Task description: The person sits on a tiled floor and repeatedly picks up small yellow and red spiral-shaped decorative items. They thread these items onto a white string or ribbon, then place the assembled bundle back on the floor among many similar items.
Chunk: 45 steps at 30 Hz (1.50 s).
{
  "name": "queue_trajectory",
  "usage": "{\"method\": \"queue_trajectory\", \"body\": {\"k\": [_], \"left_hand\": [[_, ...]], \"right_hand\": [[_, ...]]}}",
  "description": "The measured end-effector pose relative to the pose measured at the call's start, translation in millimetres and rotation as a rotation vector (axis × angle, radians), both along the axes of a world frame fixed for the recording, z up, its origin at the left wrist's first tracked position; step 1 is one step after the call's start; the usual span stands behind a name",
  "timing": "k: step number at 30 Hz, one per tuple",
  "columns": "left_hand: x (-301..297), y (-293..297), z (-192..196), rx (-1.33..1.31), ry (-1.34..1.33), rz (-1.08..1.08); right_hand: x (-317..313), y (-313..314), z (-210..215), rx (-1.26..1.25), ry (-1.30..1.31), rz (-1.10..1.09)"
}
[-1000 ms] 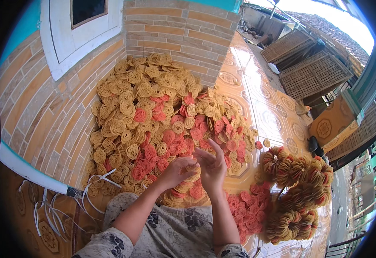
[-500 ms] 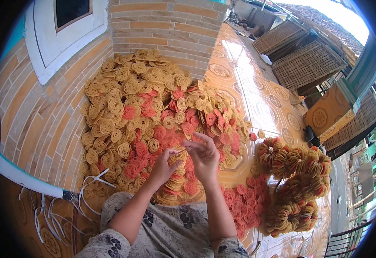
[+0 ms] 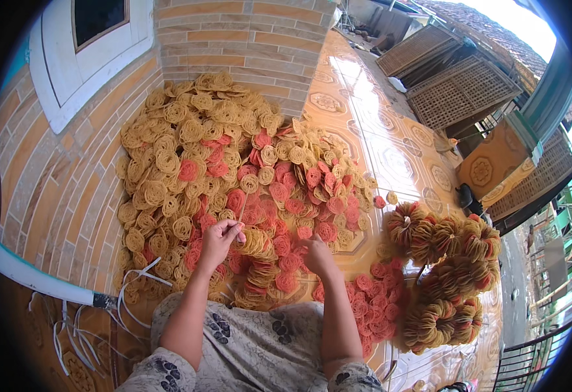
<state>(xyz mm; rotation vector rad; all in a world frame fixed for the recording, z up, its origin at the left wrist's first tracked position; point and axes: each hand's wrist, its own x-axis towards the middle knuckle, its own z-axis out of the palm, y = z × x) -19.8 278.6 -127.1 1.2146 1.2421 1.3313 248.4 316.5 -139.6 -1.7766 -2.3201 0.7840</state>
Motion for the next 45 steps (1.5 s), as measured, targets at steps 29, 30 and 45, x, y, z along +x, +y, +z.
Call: {"method": "queue_trajectory", "body": {"k": [29, 30, 45], "left_hand": [[23.6, -8.9, -2.7, -0.306, 0.053, -0.376], [23.8, -8.3, -4.7, -0.301, 0.049, -0.378], [-3.2, 0.9, -23.1, -0.390, 0.121, -0.235]], "right_hand": [[-28.9, 1.9, 23.5, -0.029, 1.150, -0.343], [-27.3, 0.3, 26.1, -0.024, 1.128, -0.272], [-47.5, 56.1, -65.0, 0.477, -0.182, -0.029]]}}
